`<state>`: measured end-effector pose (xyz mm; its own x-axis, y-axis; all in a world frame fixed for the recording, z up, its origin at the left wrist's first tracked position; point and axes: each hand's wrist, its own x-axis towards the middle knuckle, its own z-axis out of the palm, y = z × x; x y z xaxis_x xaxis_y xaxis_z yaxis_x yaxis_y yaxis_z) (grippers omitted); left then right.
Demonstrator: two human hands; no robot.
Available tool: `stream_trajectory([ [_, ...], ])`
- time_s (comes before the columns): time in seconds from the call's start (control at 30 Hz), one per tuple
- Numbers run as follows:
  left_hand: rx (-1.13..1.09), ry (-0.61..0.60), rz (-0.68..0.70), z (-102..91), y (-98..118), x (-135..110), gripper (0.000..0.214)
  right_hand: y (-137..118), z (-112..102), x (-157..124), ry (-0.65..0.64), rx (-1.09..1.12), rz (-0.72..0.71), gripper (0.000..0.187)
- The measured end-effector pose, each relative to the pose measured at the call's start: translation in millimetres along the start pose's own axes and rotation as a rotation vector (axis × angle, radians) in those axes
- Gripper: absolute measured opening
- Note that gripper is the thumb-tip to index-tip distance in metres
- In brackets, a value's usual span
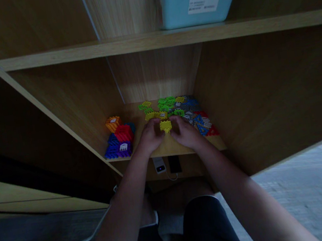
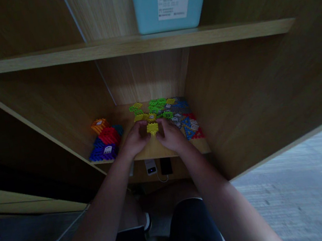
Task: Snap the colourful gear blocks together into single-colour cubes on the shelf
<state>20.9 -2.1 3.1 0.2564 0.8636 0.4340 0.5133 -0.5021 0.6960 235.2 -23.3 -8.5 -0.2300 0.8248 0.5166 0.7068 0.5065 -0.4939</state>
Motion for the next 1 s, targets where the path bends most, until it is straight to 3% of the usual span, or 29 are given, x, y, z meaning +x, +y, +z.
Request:
stream_trajectory([
  [0.37, 0.005, -0.009, -0.009, -4.9, 6.1, -0.9, 0.046, -0.1, 0.3, 0.0, 0.001, -0.006, -0.013, 0.055],
  [0.53, 0.085, 0.064, -0.035, -8.2, 4.5, -1.0, 0.031, -4.2, -1.6, -0.5, 0.011, -0.001, -0.012, 0.05],
  [0.7, 0.232, 0.113, -0.025, -5.5, 0.5, 2.9, 0.032, -8.3, -5.4, -0.3, 0.062, 0.029, 0.014, 0.042],
  [1.0, 0.616, -0.112, 0.078, 0.3, -3.0, 28.8, 0.031, -3.1, -3.5, 1.6, 0.159, 0.071, 0.052, 0.045],
])
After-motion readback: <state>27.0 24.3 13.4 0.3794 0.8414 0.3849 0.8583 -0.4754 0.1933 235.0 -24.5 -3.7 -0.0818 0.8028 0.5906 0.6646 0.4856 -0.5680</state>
